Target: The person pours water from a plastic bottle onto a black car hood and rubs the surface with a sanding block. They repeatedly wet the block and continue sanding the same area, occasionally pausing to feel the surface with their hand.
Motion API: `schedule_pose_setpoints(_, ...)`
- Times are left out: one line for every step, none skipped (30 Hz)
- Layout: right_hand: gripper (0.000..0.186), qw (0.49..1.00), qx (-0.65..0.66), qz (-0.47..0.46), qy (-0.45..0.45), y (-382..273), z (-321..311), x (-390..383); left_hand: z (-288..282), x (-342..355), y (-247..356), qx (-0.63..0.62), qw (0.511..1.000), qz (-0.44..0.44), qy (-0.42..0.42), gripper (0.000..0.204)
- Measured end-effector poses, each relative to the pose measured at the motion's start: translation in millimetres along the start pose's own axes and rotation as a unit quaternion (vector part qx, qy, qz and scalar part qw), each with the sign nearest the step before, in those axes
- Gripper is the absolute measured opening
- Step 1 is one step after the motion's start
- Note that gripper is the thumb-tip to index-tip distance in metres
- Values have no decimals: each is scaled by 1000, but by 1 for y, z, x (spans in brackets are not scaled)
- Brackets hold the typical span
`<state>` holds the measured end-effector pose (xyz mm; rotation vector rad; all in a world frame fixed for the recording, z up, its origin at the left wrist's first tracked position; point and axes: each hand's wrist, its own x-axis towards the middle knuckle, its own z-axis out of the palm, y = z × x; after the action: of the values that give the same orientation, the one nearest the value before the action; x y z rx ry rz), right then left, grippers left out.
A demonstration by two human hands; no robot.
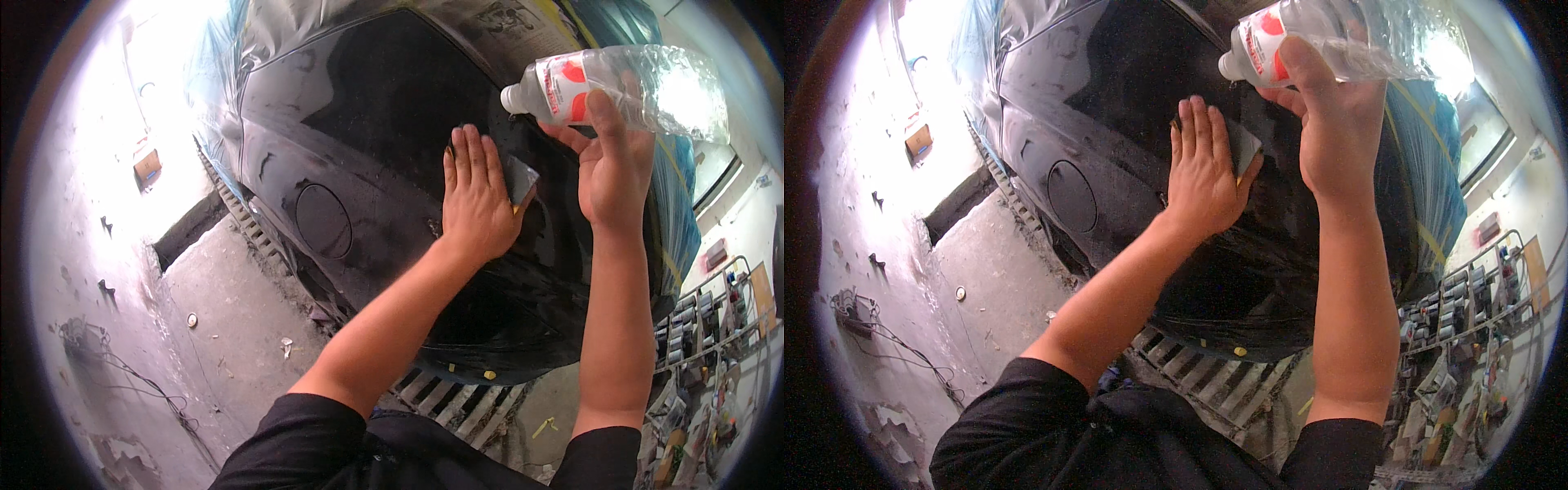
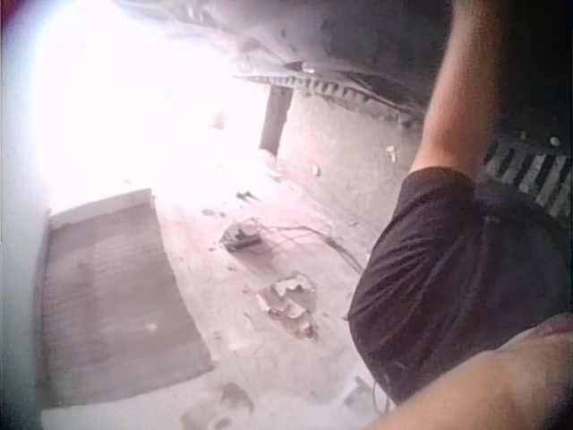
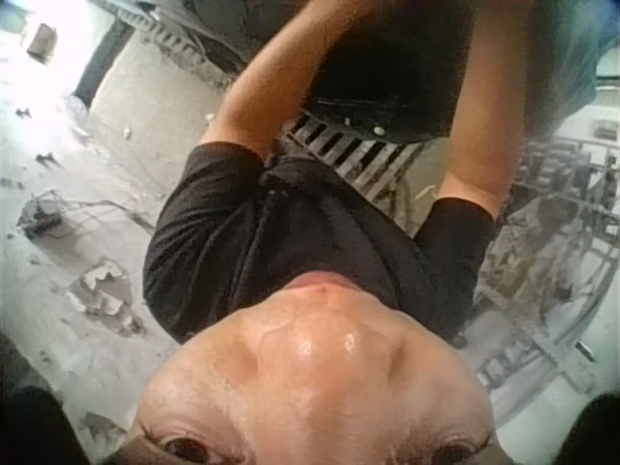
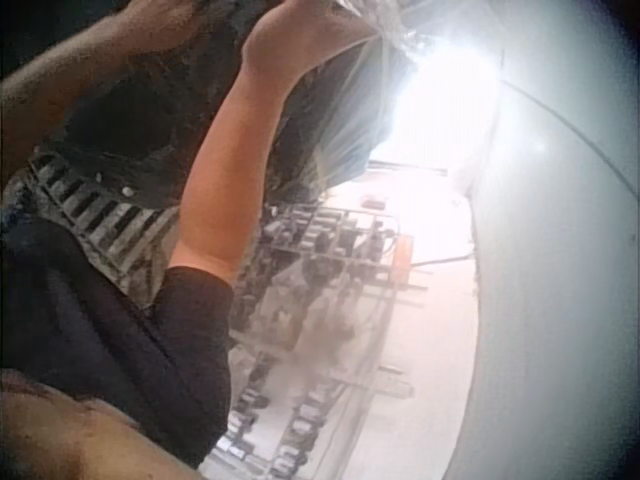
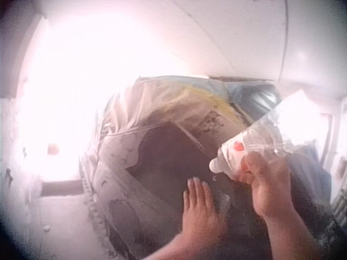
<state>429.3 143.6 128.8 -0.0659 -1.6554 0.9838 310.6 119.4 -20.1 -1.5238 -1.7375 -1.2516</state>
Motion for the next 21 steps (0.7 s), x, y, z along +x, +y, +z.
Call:
schedule_pose_setpoints(62,1000,4,0,-1,-1,0,2,1,12,-7,6,1000,-3,1,88)
schedule_pose_setpoints(62,1000,0,0,-1,-2,1,3,1,29,-17,13,1000,-5,4,87)
schedule_pose_setpoints(62,1000,-2,1,-1,-3,3,3,4,51,-31,5,999,-33,15,86)
schedule_pose_setpoints(61,1000,-3,3,-1,-4,4,3,2,67,-40,-6,999,-48,25,86)
schedule_pose_setpoints(62,1000,1,6,-3,-4,4,2,2,73,-44,-18,998,-60,31,85)
schedule_pose_setpoints(62,1000,5,10,-6,-4,3,1,5,71,-43,-21,997,-64,37,86)
schedule_pose_setpoints(62,1000,10,14,-9,-4,3,0,7,54,-33,-6,999,-52,12,86)
schedule_pose_setpoints(63,1000,9,6,-10,-6,3,4,2,31,-14,9,999,-39,-6,86)
schedule_pose_setpoints(63,1000,10,3,-12,-3,6,5,-2,13,-5,25,999,-28,-27,87)
schedule_pose_setpoints(64,1000,7,2,-13,-1,8,5,-3,8,-3,13,999,-26,-32,87)
schedule_pose_setpoints(65,1000,8,0,-10,2,9,6,-4,6,-1,2,999,-22,-34,88)
schedule_pose_setpoints(66,1000,8,-2,-8,5,10,6,-4,6,-1,-9,999,-18,-36,88)
schedule_pose_setpoints(67,1000,9,-3,-5,7,12,7,-2,17,-10,-10,1000,-21,-15,88)
schedule_pose_setpoints(68,1000,-1,-4,-3,5,15,8,2,40,-28,-13,1000,-23,5,88)
schedule_pose_setpoints(69,1000,-6,-5,-2,2,20,8,2,61,-47,-11,999,-27,27,88)
schedule_pose_setpoints(70,1000,-17,-3,1,0,22,7,3,74,-55,-25,998,-28,57,87)
schedule_pose_setpoints(70,1000,-17,0,-4,-1,23,7,2,72,-55,-20,998,-33,52,87)
schedule_pose_setpoints(70,1000,-17,4,-8,-3,23,7,2,66,-53,-15,998,-38,46,87)
schedule_pose_setpoints(71,1000,-16,7,-12,-3,24,7,2,57,-50,-11,998,-43,40,88)
schedule_pose_setpoints(69,1000,-22,3,-8,-3,25,9,-1,34,-38,0,1000,-11,18,91)
schedule_pose_setpoints(68,1000,-26,1,-6,-1,27,10,-4,15,-29,11,1000,-5,-2,92)
